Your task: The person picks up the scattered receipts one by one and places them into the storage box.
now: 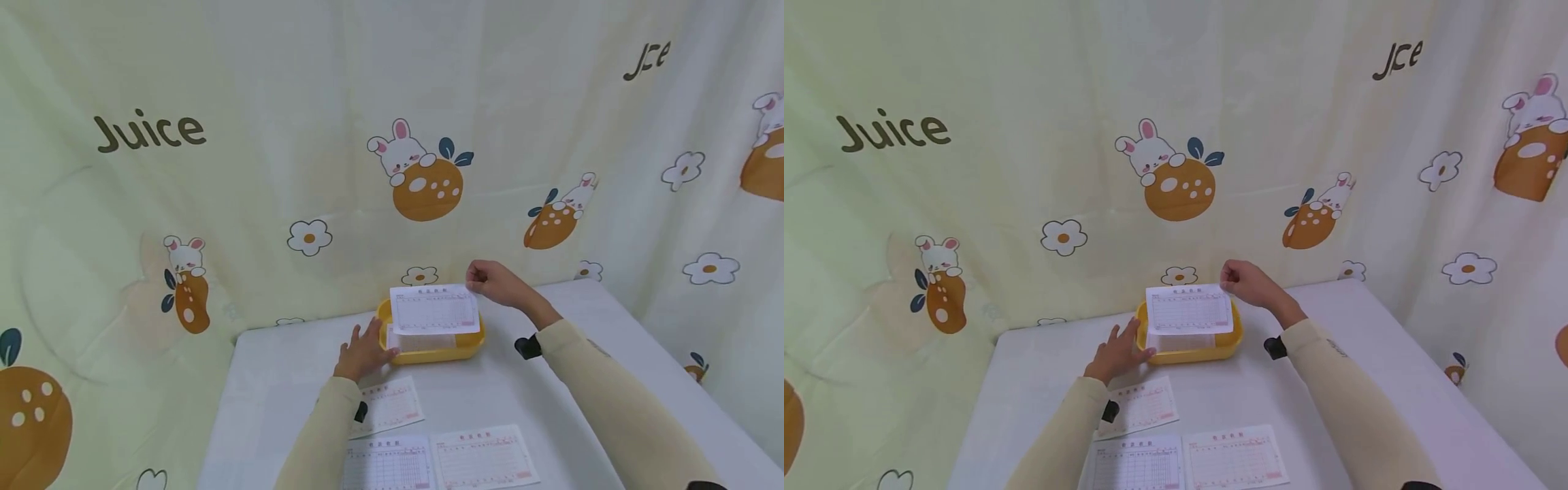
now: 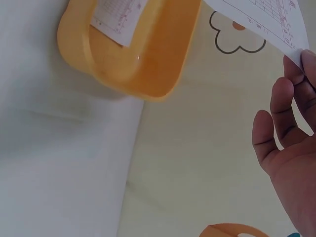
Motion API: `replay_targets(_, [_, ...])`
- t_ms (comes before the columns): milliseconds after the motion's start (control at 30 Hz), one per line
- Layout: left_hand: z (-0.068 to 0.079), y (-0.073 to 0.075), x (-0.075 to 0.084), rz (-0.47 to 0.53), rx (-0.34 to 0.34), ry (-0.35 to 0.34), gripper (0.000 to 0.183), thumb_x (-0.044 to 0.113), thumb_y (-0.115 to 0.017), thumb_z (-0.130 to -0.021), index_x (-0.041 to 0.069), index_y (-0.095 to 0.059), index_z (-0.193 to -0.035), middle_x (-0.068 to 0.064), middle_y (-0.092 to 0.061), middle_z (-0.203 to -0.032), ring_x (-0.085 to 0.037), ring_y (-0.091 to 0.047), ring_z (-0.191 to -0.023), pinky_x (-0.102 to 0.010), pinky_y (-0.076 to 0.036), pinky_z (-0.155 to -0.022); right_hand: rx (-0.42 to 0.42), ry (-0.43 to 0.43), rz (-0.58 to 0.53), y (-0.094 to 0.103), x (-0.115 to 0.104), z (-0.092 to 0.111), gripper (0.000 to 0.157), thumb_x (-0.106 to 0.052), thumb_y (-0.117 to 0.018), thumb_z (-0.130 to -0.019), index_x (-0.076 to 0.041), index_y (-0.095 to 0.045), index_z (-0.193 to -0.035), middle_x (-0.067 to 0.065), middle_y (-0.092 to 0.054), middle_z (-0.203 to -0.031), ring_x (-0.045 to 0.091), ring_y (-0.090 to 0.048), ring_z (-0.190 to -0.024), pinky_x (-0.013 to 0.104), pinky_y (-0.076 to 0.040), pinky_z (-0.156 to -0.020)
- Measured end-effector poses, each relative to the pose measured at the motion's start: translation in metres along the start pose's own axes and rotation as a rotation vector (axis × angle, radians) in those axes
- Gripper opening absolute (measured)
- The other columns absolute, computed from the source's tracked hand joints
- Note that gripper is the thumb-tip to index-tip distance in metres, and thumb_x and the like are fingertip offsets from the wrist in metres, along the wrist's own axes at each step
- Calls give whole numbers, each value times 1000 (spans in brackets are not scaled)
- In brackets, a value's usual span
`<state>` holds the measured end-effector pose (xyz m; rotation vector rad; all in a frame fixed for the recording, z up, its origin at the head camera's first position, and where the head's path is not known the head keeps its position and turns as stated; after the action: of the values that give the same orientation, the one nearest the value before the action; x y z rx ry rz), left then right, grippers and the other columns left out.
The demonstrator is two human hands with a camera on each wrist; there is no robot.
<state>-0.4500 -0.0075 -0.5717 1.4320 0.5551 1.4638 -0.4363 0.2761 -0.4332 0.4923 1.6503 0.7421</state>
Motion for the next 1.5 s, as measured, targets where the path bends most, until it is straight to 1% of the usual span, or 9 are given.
replay_targets(200, [0,1,1,1,8,-2,87,52,-75,-99,19,-35,-168,-4,-28,-176,-41,-16,-162,-70,-21,-124,-5,-2,-35,-11,-1,-8,5,-1,-63,-106,4,-61,-107,14,-64,-100,31,-60,-97,36,-54,-86])
replay_targets(367, [-1,-1,0,-31,21,-2,88,55,-74,-99,20,-34,-169,-2,-26,-177,-39,-16,-162,-69,-22,-124,-3,-6,-46,-20,2,-10,4,0,-63,-106,4,-61,-106,14,-64,-98,30,-59,-95,38,-54,-86])
replay_targets(500, [-1,-1,-1,-27,17,11,88,55,-74,-98,20,-34,-169,-2,-27,-176,-39,-16,-162,-69,-22,-124,2,-25,-39,-25,7,-12,3,1,-62,-106,4,-62,-107,15,-64,-98,31,-59,-95,37,-55,-86])
replay_targets(600, [-1,1,-2,-22,19,16,89,55,-75,-98,20,-34,-168,-3,-28,-176,-39,-16,-162,-69,-22,-124,0,-37,-33,-29,11,-16,4,0,-63,-106,4,-62,-107,15,-64,-98,31,-59,-94,35,-55,-85])
replay_targets(767, [-2,2,-3,-13,17,-5,88,55,-74,-98,21,-33,-169,-3,-29,-176,-39,-17,-162,-70,-22,-124,-17,-46,-12,-38,19,-20,4,0,-64,-106,4,-62,-106,13,-63,-97,30,-59,-93,33,-54,-82])
replay_targets(967, [0,2,-2,1,7,-35,87,52,-73,-100,19,-32,-169,-4,-27,-176,-41,-17,-162,-70,-22,-123,-27,-43,21,-46,27,-20,3,2,-64,-105,3,-62,-104,11,-62,-94,29,-58,-90,35,-53,-80])
replay_targets(1100, [2,3,1,0,7,-44,86,51,-73,-101,17,-33,-169,-3,-27,-176,-41,-18,-161,-69,-23,-123,-17,-22,40,-45,28,-18,4,3,-64,-104,5,-62,-103,11,-61,-92,29,-57,-89,36,-52,-79])
replay_targets(1267, [3,3,1,-8,10,-41,85,51,-72,-101,18,-33,-169,-2,-26,-177,-41,-17,-162,-69,-23,-123,-25,-32,39,-47,33,-19,4,2,-65,-105,4,-62,-103,11,-63,-92,28,-57,-88,37,-53,-80])
replay_targets(1500, [3,1,0,-8,-2,-25,86,51,-72,-101,19,-31,-170,-1,-25,-177,-40,-15,-162,-68,-21,-125,-45,-18,11,-63,41,-20,6,3,-66,-103,1,-62,-99,9,-64,-90,27,-58,-85,36,-53,-77])
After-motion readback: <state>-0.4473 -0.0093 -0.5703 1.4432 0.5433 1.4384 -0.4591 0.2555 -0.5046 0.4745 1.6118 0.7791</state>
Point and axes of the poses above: each hand's wrist, its own z-axis away from the middle knuckle, its own y-axis out of the back of the hand, x = y × z, the point moved 8 cm from there along -z, towards the middle knuckle
